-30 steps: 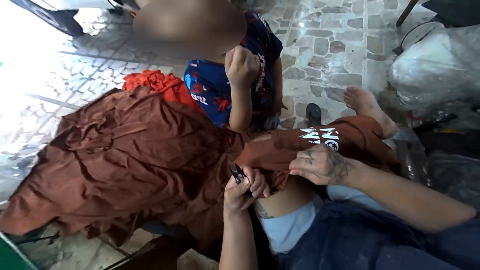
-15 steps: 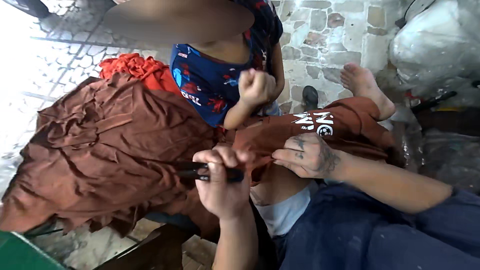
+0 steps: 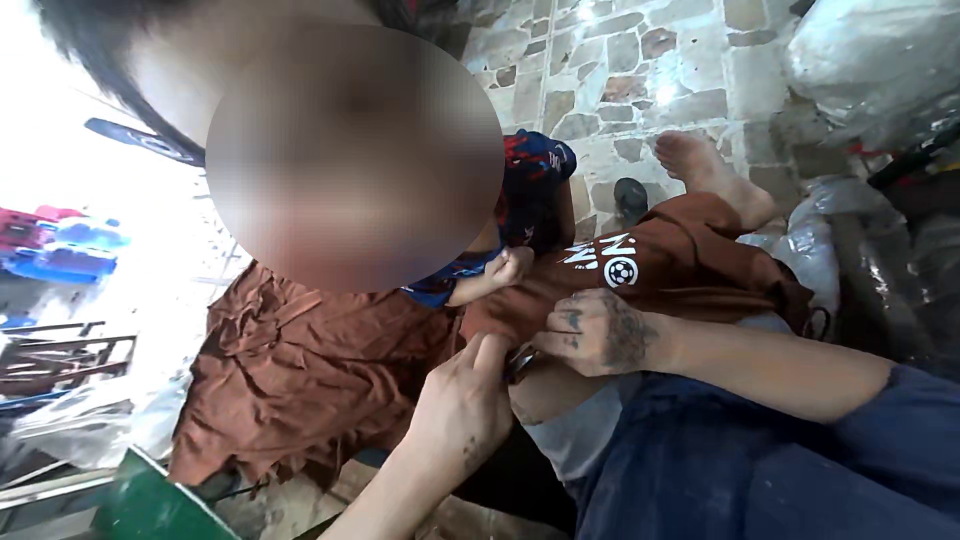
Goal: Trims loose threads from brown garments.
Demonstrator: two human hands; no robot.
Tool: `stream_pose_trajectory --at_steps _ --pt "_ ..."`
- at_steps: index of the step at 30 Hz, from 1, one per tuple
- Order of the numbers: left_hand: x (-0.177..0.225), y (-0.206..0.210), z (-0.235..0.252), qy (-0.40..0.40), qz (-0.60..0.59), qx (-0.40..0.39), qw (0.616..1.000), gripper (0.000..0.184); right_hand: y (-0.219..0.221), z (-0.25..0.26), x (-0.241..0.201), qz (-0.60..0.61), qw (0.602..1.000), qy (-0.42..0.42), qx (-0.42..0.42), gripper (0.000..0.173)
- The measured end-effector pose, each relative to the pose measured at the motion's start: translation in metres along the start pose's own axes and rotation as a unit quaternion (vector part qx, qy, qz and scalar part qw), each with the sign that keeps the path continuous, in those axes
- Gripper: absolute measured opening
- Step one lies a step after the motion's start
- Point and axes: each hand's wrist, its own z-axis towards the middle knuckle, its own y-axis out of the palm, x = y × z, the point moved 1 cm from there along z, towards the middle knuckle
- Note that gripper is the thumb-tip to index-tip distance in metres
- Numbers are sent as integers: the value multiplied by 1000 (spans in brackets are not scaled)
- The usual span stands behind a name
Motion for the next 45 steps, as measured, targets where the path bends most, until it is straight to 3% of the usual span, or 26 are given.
stream_pose_trajectory --at_steps 7,12,14,18,22,24,27,30,35,38,41,45 --pt "-2 12 -35 -87 -41 5 995 23 -10 -19 18 51 998 -10 -38 30" --pt "-15 23 -49 -146 -111 -16 983 27 -29 -45 46 48 995 65 -53 28" --pt "-19 21 -52 -224 -240 -56 943 23 -44 -54 57 46 990 116 -69 25" --pt "-20 22 -52 -310 -459 -39 832 15 -55 -37 41 -5 989 134 -64 26" --pt "-27 25 -48 -354 -539 -39 763 21 -8 -7 -23 25 989 101 -102 32" --pt "-30 27 -49 -363 -549 -43 752 18 26 -2 -34 34 987 82 -134 29" --pt "-32 33 -53 -361 -543 -47 757 15 57 -2 -26 49 991 68 -108 18" --pt "-37 38 -56 -342 -529 -38 776 15 58 2 -19 62 990 62 -115 20" --pt "-36 33 -55 -240 -429 1 871 12 34 14 -13 53 986 -7 -158 26" --pt "-29 26 -53 -143 -322 21 936 12 21 25 -8 57 980 -60 -180 22" --pt "-25 23 -50 -93 -248 41 963 14 10 29 -2 43 974 -90 -201 22" --pt "-29 26 -49 -62 -179 72 979 10 -7 24 15 29 977 -71 -200 25"
